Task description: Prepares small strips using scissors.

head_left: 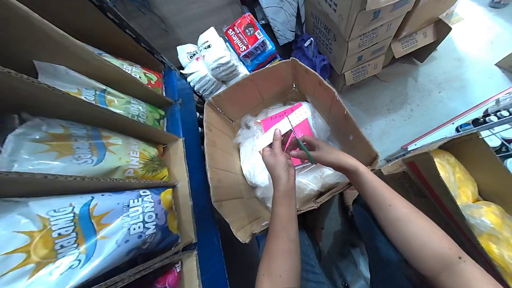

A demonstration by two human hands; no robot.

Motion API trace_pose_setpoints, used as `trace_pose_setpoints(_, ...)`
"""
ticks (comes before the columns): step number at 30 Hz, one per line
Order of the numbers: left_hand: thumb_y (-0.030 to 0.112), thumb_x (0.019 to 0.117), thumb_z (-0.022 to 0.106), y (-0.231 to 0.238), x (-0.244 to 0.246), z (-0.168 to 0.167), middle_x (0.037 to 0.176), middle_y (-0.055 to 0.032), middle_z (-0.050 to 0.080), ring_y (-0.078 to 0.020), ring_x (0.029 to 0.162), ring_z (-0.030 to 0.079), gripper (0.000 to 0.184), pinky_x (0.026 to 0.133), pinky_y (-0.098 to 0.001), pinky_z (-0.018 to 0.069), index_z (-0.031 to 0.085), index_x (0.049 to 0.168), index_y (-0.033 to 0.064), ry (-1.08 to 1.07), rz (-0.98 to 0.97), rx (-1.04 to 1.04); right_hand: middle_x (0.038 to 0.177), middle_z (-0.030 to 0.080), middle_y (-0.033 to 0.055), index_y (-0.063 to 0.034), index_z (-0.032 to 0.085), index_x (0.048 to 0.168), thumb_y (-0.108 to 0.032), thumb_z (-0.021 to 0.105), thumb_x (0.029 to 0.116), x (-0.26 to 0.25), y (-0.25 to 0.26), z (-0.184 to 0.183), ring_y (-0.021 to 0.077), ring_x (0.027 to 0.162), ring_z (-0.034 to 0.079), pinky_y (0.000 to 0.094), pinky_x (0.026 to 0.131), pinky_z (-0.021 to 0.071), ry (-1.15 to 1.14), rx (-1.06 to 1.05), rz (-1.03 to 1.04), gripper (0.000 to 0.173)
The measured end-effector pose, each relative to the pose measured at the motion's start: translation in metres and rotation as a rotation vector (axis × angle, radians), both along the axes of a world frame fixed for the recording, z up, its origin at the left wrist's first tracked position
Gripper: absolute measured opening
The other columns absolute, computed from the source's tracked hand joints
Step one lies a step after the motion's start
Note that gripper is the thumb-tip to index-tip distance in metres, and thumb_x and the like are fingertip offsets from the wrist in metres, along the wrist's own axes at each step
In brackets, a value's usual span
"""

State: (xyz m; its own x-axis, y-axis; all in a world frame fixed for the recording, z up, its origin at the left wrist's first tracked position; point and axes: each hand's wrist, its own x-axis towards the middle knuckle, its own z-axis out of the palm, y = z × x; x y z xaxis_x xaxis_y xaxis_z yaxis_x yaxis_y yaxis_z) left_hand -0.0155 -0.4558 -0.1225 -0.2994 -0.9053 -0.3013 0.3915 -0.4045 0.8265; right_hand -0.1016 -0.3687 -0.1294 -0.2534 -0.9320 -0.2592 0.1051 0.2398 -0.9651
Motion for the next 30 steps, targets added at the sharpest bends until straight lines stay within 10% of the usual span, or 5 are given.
trace_pose_setpoints(30, 0.011, 0.1048, 0.056, -0.017, -0.008, -0.016, 0.102, -0.016, 0.066, -0.0227, 0.079, 0.072, 0.025, 0.066, -0.0331, 0.0616, 0.051, 0.127, -0.0007, -0.168, -0.169, 0.169, 0.073, 0.061, -0.0005, 0.0013, 0.062, 0.114, -0.017, 0.067, 0.1001, -0.011, -0.003, -0.016, 0.001, 0.058, 0.049, 0.0177, 0.055, 0.0393, 0.043, 0.232, -0.121, 0.023)
